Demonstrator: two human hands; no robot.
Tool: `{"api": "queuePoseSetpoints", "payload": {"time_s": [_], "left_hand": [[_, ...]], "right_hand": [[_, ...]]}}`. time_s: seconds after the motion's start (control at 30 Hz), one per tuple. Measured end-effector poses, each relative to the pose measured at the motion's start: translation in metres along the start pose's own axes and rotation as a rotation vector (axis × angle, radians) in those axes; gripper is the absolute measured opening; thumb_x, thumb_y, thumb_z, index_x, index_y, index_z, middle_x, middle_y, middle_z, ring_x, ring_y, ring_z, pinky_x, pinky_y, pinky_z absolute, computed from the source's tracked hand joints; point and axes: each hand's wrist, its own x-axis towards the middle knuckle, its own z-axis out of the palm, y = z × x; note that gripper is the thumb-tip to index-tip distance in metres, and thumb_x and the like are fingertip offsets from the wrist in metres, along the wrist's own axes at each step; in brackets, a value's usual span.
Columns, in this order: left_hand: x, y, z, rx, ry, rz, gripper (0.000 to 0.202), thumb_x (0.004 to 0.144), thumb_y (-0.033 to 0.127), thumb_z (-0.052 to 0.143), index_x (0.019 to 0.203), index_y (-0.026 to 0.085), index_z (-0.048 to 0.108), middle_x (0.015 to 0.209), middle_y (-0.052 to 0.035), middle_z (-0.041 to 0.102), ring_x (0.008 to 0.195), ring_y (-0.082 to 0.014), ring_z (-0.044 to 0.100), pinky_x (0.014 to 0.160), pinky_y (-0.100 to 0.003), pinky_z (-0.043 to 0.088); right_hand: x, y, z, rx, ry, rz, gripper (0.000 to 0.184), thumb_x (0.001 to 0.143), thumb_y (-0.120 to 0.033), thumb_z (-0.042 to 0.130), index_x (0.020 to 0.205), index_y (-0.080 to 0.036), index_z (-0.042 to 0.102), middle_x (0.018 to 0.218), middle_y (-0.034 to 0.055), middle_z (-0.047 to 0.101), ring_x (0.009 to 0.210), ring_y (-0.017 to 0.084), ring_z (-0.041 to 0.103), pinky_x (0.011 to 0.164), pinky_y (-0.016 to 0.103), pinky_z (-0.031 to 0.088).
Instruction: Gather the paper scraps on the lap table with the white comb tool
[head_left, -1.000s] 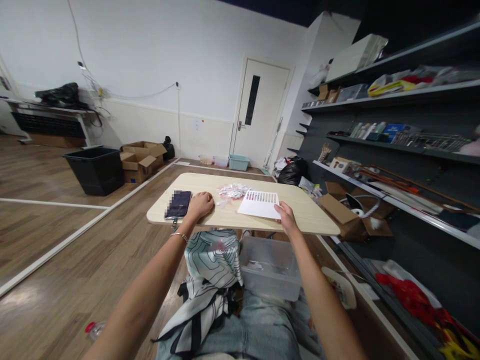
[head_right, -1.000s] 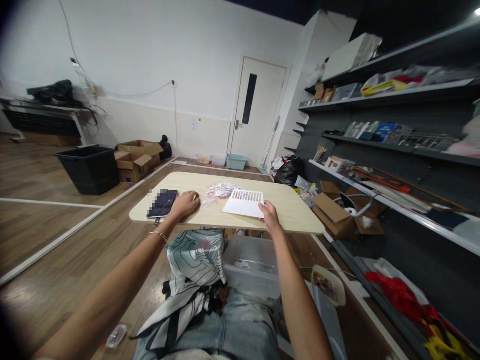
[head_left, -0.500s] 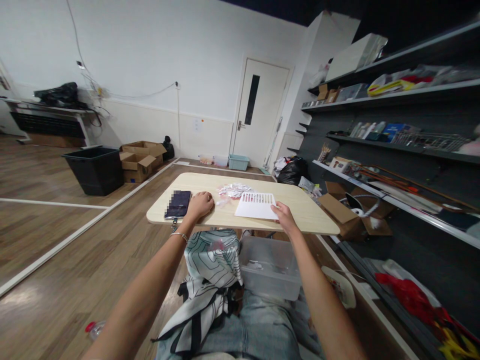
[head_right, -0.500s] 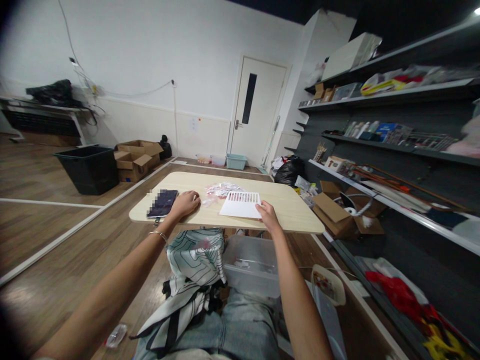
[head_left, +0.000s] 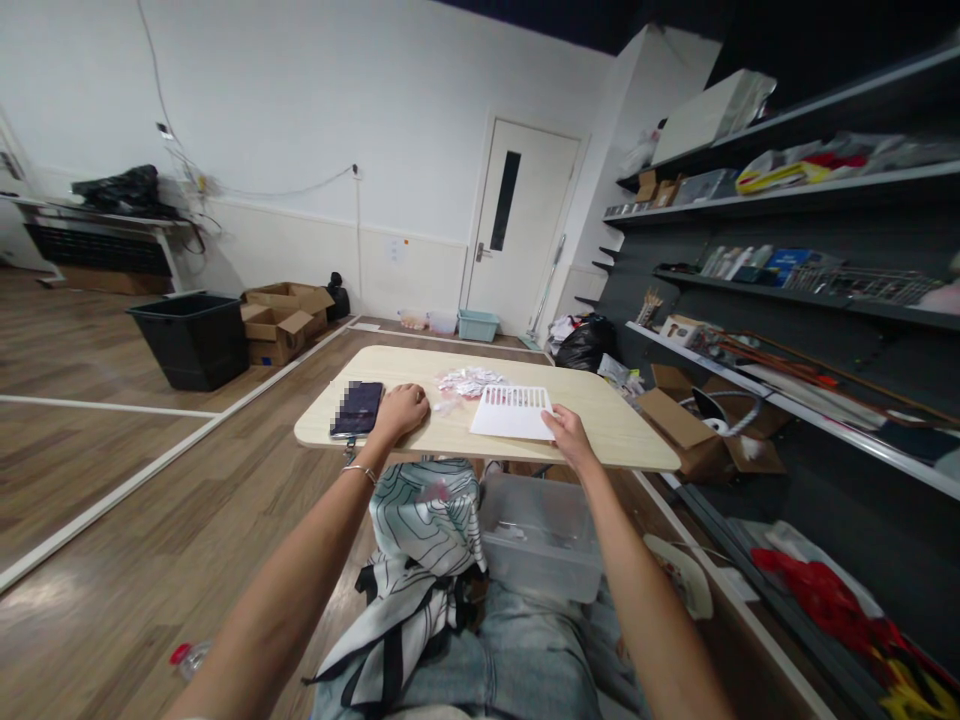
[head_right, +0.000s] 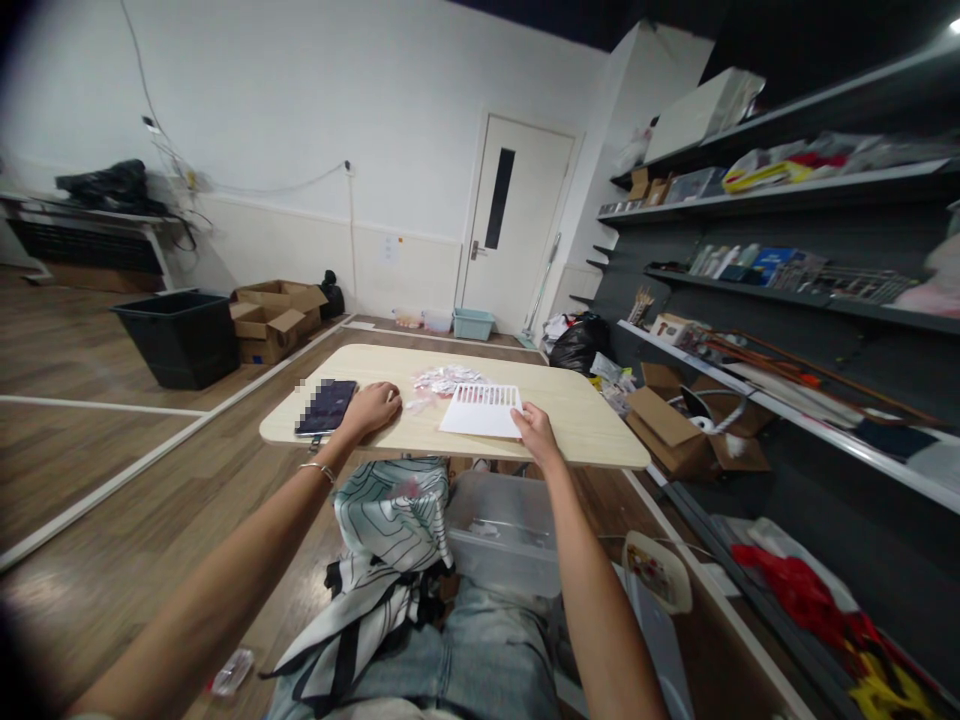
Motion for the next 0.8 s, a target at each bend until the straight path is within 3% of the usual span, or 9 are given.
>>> {"api": "queuePoseSetpoints", "payload": {"time_s": [0.3, 0.57, 0.8], "left_hand": [[0.000, -0.001, 0.001, 0.004, 0.007, 0.005, 0.035, 0.095, 0.032, 0.044, 0.109, 0.018, 0.073, 0.122, -0.0143, 0.074, 0.115, -0.0290, 0.065, 0.098, -0.037, 0.047], [0.001, -0.002, 0.002, 0.004, 0.006, 0.010, 0.036, 0.095, 0.032, 0.044, 0.109, 0.017, 0.074, 0.122, -0.0150, 0.074, 0.115, -0.0297, 0.065, 0.098, -0.038, 0.047], [0.000, -0.001, 0.001, -0.004, 0.020, 0.006, 0.036, 0.094, 0.031, 0.044, 0.108, 0.018, 0.075, 0.121, -0.0146, 0.074, 0.115, -0.0298, 0.065, 0.099, -0.038, 0.048]], "right_hand": [[0.002, 0.004, -0.001, 0.000, 0.070, -0.031, 0.045, 0.071, -0.059, 0.077, 0.086, -0.020, 0.061, 0.064, 0.0016, 0.068, 0.047, 0.014, 0.052, 0.039, 0.022, 0.036], [0.000, 0.000, 0.000, 0.055, 0.053, 0.015, 0.048, 0.069, -0.057, 0.079, 0.093, -0.019, 0.063, 0.068, 0.0024, 0.070, 0.051, 0.015, 0.056, 0.039, 0.022, 0.038], [-0.004, -0.006, 0.001, 0.112, 0.033, 0.006, 0.049, 0.071, -0.058, 0.081, 0.096, -0.020, 0.063, 0.072, 0.0026, 0.072, 0.058, 0.017, 0.062, 0.044, 0.024, 0.047]]}}
